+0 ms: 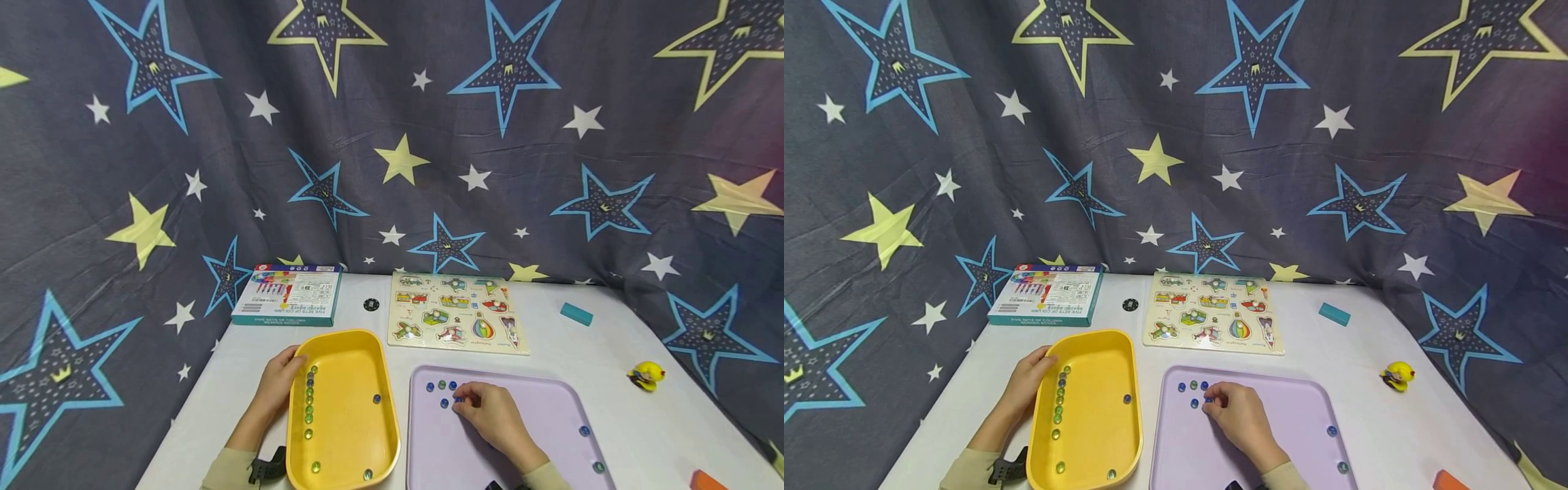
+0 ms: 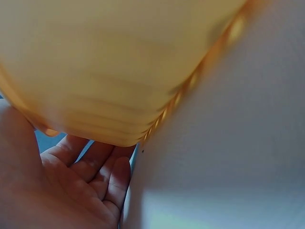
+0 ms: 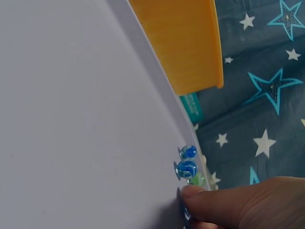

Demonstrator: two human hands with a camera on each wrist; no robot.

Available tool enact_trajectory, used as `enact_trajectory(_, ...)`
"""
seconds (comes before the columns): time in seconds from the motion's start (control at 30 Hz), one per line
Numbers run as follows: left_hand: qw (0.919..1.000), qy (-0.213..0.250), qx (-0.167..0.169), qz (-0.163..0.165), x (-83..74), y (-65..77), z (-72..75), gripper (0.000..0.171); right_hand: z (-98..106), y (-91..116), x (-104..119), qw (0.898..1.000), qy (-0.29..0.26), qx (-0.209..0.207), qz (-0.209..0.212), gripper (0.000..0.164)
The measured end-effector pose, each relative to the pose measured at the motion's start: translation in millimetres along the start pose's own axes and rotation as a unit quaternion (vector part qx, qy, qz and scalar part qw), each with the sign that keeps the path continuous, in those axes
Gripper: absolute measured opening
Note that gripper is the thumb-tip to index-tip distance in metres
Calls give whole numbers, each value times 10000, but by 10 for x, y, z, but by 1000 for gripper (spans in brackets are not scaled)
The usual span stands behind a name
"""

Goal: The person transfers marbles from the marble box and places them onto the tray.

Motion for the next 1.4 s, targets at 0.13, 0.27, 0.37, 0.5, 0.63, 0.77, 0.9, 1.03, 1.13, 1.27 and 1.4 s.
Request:
enact_trajectory(0.13,10000,-3,7,-2,-8,1,-3,31,5,0,2,10000,-18,32,-35,17)
enact_trajectory(0.27,10000,-31,8,5,-10,3,-4,32,7,2,1,10000,-36,28,-26,18)
enact_trajectory(0.37,10000,-47,16,-1,-7,1,-9,32,6,5,-4,10000,-59,34,-24,18)
enact_trajectory(0.5,10000,-36,17,15,8,-1,-17,31,-2,2,-33,9996,-141,166,-172,19)
enact_trajectory(0.63,10000,-8,38,37,20,-3,-28,31,43,-15,-25,9991,-197,174,-320,18)
enact_trajectory(0.77,10000,17,51,11,14,-9,-30,32,130,-26,129,9992,-370,-13,-114,12)
enact_trajectory(0.9,10000,35,29,7,7,-15,-22,31,134,8,443,9949,-959,98,300,8)
enact_trajectory(1.03,10000,30,31,11,-4,-9,-16,32,46,172,995,9787,-1671,760,916,5)
enact_trajectory(1.13,10000,52,42,8,-13,-3,-12,32,-163,315,1367,9610,-1957,1335,1428,4)
enact_trajectory(1.27,9997,212,79,35,-12,4,-5,32,-488,418,1626,9558,-1397,1567,2056,5)
enact_trajectory(1.4,9994,316,112,59,-16,11,0,32,-556,459,1803,9615,-544,1361,2326,5)
Point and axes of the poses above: each hand's wrist, its own y-axis away from the middle knuckle, its own z-axis out of the back of the hand, x = y × z, the point moved 8 cm from there along -y, towards the middle knuckle, and after that the axes turned 8 degrees about -z, right-handed, at the moved point
